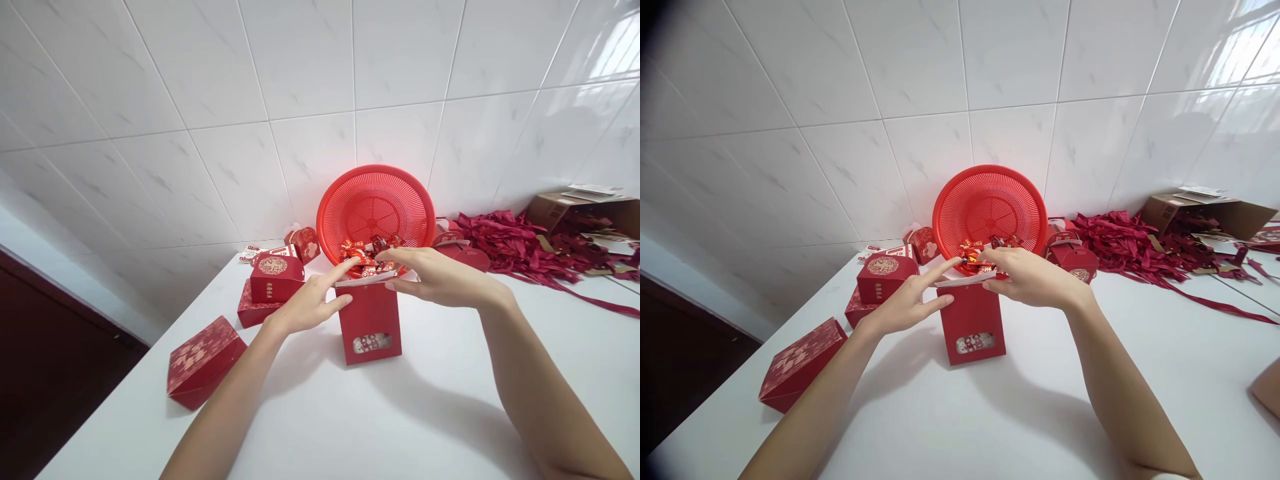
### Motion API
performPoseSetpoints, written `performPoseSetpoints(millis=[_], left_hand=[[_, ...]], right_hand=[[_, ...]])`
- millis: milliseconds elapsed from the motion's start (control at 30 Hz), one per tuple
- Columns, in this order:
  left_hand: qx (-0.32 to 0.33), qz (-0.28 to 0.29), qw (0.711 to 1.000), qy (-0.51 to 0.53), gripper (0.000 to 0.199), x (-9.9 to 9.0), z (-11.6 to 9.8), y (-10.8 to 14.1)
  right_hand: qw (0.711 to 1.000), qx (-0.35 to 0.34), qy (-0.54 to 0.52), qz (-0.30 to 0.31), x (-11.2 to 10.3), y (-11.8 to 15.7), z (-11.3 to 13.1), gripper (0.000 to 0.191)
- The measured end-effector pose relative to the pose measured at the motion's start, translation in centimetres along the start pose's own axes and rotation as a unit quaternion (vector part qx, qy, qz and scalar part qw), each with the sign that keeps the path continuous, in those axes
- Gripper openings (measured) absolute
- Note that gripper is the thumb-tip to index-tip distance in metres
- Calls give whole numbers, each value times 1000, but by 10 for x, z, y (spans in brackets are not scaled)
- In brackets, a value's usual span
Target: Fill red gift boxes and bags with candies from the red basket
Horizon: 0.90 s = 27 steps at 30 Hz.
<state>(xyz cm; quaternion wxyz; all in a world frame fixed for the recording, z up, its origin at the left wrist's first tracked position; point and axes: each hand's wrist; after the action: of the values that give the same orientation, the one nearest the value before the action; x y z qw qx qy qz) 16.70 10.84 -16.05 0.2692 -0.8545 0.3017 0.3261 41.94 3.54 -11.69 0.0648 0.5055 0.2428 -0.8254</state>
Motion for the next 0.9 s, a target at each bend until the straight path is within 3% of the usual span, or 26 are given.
performPoseSetpoints(millis=[200, 367, 467, 600, 900], left_hand=[[0, -1, 995, 96, 65, 2, -8, 2], [22, -59, 988, 144, 39, 6, -10, -1], [39, -60, 989, 133, 26, 7, -9, -3], [36, -36, 988, 143, 28, 7, -8, -4], [-26, 20, 984, 173, 39, 4, -9, -5]], right_hand=[[998, -31, -5, -49, -1, 0, 4, 29], [993, -67, -59, -78, -2, 3, 18, 21], [991, -87, -92, -52, 3, 3, 25, 25], [993, -80, -91, 11, 14, -3, 31, 29], [991, -57, -82, 91, 19, -12, 25, 29]])
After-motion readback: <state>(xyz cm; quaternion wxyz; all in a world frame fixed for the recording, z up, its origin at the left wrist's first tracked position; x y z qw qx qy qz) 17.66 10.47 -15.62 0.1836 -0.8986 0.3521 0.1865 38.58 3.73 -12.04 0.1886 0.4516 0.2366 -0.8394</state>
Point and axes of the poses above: each hand's wrist, its own y-axis away from the middle knuckle, its own x-axis out of the palm, z = x × y, and after that the axes turned 7 degrees about -z, right-handed
